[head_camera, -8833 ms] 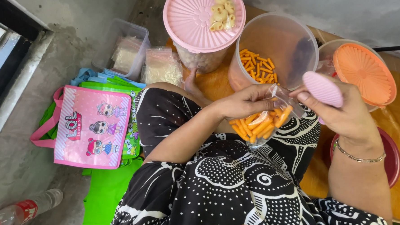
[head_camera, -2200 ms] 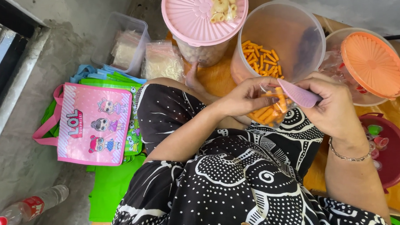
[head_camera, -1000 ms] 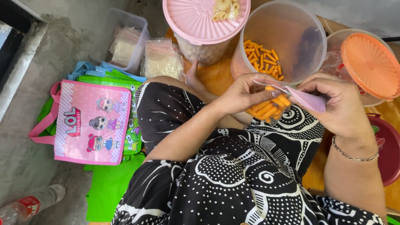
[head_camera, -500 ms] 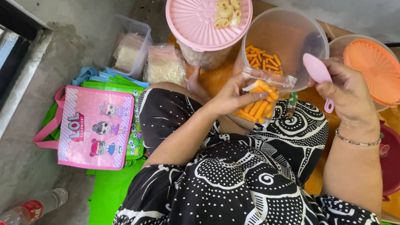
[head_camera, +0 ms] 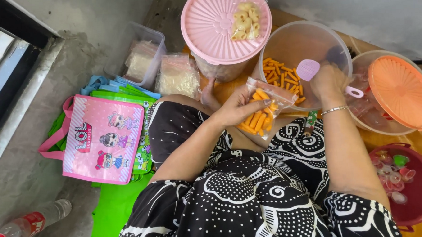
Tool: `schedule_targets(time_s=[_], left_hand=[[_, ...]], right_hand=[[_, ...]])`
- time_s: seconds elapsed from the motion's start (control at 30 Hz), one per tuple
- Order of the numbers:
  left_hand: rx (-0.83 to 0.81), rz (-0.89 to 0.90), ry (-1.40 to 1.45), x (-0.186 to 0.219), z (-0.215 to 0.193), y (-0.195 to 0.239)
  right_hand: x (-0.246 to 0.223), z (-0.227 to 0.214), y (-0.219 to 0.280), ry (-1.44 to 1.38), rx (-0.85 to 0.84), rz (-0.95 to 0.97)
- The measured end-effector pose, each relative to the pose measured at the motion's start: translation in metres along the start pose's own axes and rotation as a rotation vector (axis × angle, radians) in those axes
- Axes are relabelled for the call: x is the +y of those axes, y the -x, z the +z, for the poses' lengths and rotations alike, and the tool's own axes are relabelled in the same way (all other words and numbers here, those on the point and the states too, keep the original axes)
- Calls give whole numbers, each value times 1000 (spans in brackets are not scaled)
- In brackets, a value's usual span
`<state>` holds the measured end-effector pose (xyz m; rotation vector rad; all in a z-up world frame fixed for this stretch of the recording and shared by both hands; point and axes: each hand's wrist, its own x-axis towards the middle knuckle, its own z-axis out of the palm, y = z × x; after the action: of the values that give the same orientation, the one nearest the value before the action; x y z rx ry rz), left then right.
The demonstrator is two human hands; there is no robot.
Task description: Filling small plastic pouches with orange snack sticks and jelly candies using a scoop and hands.
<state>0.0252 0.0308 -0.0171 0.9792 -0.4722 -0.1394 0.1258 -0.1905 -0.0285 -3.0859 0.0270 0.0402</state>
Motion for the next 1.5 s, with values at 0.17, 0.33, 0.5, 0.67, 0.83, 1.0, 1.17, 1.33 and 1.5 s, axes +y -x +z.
schedule_targets(time_s=[0.17, 0.33, 0.5, 0.67, 0.83, 1.0, 1.17, 1.33, 1.5], left_hand=[[-76, -59, -92, 6, -6, -2], [-77, -130, -29, -3, -19, -3], [-19, -130, -32, -12, -28, -9], [-26, -148, 18, -20, -31, -11], [47, -155, 15, -17, -45, -7], [69, -166, 38, -19, -53, -9], [46, -193, 75, -21, -51, -11], [63, -178, 87, -22, -53, -9], [71, -163, 89, -25, -56, -9]], right_hand=[[5, 45, -42, 146, -65, -89], [14, 52, -47, 217, -326, -89], [-6, -5, -34, 169, -369, -75], [-7, 21, -67, 121, -290, -131], [-1, 79, -93, 83, -343, -151], [-26, 80, -88, 52, -665, -173], [-35, 53, -71, -419, -801, 8], [-7, 57, -71, -683, -781, -36], [7, 41, -69, -947, -591, 17]])
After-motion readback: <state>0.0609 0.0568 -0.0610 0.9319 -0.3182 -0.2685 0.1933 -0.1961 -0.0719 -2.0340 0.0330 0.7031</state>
